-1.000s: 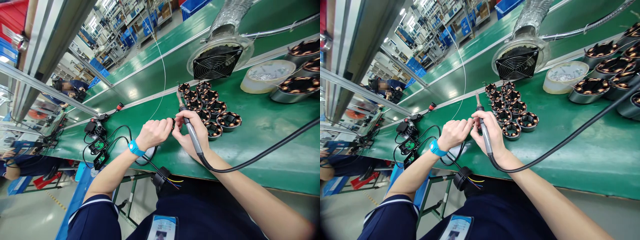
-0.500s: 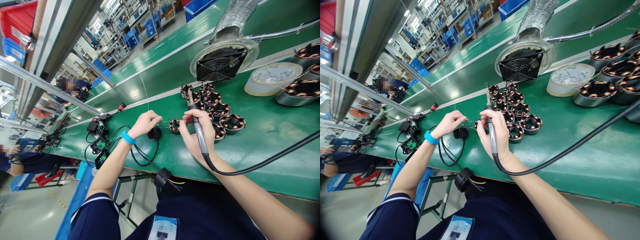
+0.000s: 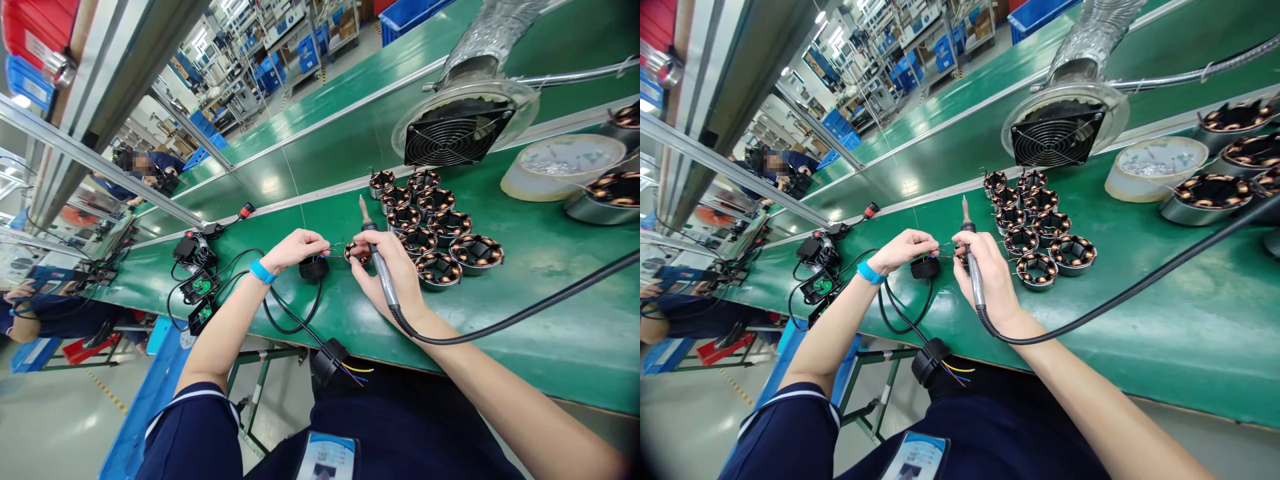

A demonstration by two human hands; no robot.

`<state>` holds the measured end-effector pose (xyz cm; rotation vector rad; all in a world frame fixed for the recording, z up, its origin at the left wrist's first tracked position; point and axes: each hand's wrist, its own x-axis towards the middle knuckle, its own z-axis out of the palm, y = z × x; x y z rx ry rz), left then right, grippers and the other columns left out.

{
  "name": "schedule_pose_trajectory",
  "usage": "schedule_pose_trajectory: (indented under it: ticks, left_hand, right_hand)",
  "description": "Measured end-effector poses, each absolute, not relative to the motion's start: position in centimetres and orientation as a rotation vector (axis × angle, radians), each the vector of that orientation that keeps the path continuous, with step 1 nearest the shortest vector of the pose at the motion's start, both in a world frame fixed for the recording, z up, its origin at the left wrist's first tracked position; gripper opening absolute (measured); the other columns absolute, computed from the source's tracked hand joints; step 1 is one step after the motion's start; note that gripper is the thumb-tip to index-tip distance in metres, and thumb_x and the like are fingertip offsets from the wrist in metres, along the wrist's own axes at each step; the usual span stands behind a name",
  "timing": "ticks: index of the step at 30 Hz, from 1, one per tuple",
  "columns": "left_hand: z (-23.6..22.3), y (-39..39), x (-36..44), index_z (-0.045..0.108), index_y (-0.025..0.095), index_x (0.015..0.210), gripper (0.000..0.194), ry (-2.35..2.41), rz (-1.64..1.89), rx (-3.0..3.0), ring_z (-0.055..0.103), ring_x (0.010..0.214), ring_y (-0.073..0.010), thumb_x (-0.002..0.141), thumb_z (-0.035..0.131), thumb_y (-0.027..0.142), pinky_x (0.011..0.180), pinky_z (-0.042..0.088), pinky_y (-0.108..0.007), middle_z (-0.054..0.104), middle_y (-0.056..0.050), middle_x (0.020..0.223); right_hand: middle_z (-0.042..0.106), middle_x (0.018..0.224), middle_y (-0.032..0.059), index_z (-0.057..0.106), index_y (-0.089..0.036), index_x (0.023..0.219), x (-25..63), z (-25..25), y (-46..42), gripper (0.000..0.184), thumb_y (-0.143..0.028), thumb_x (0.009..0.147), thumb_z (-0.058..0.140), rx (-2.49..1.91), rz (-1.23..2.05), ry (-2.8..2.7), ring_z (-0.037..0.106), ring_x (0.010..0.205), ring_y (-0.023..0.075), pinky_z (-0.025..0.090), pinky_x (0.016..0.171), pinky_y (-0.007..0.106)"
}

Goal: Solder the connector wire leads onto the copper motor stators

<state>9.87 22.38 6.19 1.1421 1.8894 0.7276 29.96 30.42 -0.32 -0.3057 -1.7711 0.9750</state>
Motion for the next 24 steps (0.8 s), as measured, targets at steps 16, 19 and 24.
schedule_pose_trajectory:
  ticks: [16,19,24]
  left_hand:
    - [4.3,22.0,10.3,0.075,0.01,0.083,0.058,1.843,0.963,0.985,0.054,0.068,-0.0112,0.07,0.08,0.066,0.064,0.037,-0.025,0.073,-0.007,0.083]
    - [4.2,22.4,9.8,0.075,0.01,0.082,0.059,1.861,0.957,0.977,0.05,0.063,-0.0094,0.068,0.08,0.067,0.06,0.034,-0.024,0.072,-0.006,0.078]
    - [4.8,24.7,7.2,0.074,0.01,0.08,0.059,1.898,0.999,1.02,0.048,0.06,-0.0087,0.064,0.081,0.067,0.059,0.033,-0.023,0.069,-0.004,0.072]
  right_hand:
    - [0.059,0.106,0.0061,0.055,-0.024,0.122,29.7,-1.2,30.5,0.037,-0.006,0.09,0.058,-0.348,0.975,-1.86,0.064,0.096,0.0226,0.055,0.086,0.037]
    - [0.06,0.105,0.006,0.056,-0.024,0.12,29.6,-1.0,30.4,0.032,-0.007,0.093,0.055,-0.325,0.95,-1.835,0.064,0.095,0.0219,0.055,0.085,0.036]
    - [0.061,0.102,0.0048,0.057,-0.025,0.119,29.9,0.1,30.3,0.03,-0.007,0.095,0.053,-0.261,0.9,-1.787,0.065,0.091,0.0198,0.056,0.086,0.035]
